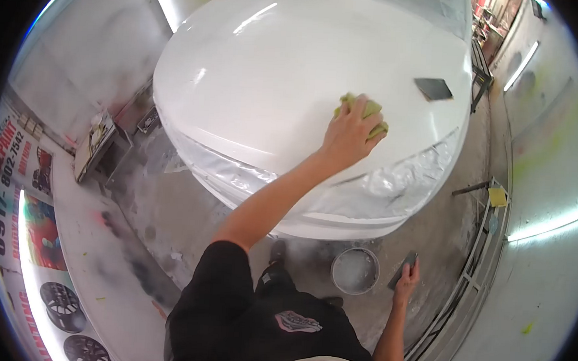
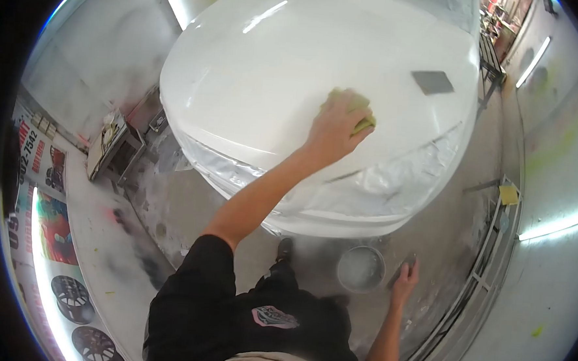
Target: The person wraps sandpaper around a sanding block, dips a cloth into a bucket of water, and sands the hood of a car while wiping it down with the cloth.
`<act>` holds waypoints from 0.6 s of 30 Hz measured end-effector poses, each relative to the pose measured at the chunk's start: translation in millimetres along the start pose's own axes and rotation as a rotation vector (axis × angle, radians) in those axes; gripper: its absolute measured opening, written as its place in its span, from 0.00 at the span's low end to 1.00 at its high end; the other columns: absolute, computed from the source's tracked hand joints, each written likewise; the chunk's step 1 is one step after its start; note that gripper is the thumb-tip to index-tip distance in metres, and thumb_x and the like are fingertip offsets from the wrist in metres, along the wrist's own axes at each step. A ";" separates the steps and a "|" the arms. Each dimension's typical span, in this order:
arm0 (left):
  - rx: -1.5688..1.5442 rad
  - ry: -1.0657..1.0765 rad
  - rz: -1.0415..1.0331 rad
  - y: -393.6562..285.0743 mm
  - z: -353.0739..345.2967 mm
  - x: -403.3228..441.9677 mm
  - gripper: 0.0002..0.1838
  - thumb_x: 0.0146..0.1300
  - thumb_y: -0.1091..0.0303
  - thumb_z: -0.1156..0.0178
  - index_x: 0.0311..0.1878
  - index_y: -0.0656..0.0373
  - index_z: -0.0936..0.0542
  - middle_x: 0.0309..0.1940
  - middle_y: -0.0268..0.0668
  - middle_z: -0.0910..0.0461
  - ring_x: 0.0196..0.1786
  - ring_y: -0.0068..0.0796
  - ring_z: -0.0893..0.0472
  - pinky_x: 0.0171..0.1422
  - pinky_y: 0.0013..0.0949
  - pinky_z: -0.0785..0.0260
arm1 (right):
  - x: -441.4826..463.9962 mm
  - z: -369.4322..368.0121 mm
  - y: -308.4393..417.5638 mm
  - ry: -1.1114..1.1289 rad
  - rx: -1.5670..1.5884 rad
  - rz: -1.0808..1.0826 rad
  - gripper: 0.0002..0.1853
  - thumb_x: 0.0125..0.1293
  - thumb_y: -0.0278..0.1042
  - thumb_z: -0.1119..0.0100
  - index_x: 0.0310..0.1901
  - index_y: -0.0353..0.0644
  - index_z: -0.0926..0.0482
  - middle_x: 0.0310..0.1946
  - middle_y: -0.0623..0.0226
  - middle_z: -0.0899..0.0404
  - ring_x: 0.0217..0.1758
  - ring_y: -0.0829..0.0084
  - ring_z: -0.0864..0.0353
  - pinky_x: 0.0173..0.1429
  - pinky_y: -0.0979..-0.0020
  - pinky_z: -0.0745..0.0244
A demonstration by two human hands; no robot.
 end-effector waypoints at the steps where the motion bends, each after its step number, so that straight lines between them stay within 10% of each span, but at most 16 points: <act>1: 0.164 0.028 -0.045 32.7 -11.7 11.6 0.20 0.70 0.51 0.35 0.60 0.47 0.17 0.69 0.46 0.31 0.71 0.58 0.30 0.68 0.66 0.33 | 8.8 -23.3 54.7 -0.028 -0.059 0.147 0.29 0.78 0.31 0.48 0.75 0.24 0.34 0.73 0.44 0.28 0.75 0.55 0.27 0.78 0.64 0.35; 5: 0.119 0.077 -0.018 134.9 -13.9 26.4 0.25 0.75 0.45 0.43 0.69 0.43 0.21 0.78 0.47 0.39 0.82 0.62 0.43 0.81 0.77 0.56 | 34.9 -116.3 222.3 -0.052 -0.055 0.433 0.26 0.80 0.30 0.48 0.75 0.30 0.31 0.71 0.51 0.24 0.73 0.61 0.25 0.73 0.68 0.32; 18: 0.508 -0.267 0.515 514.4 190.4 -77.2 0.27 0.78 0.48 0.49 0.76 0.44 0.27 0.79 0.50 0.37 0.81 0.60 0.40 0.78 0.69 0.43 | 72.1 -335.1 384.7 0.085 -0.578 1.029 0.29 0.67 0.17 0.42 0.71 0.38 0.25 0.68 0.45 0.26 0.70 0.43 0.28 0.74 0.50 0.32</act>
Point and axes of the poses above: each hand's wrist, its own x-axis towards the middle knuckle, its own z-axis out of the back of the hand, y = z × x, the point moved 4 cm from there along x, towards the middle knuckle
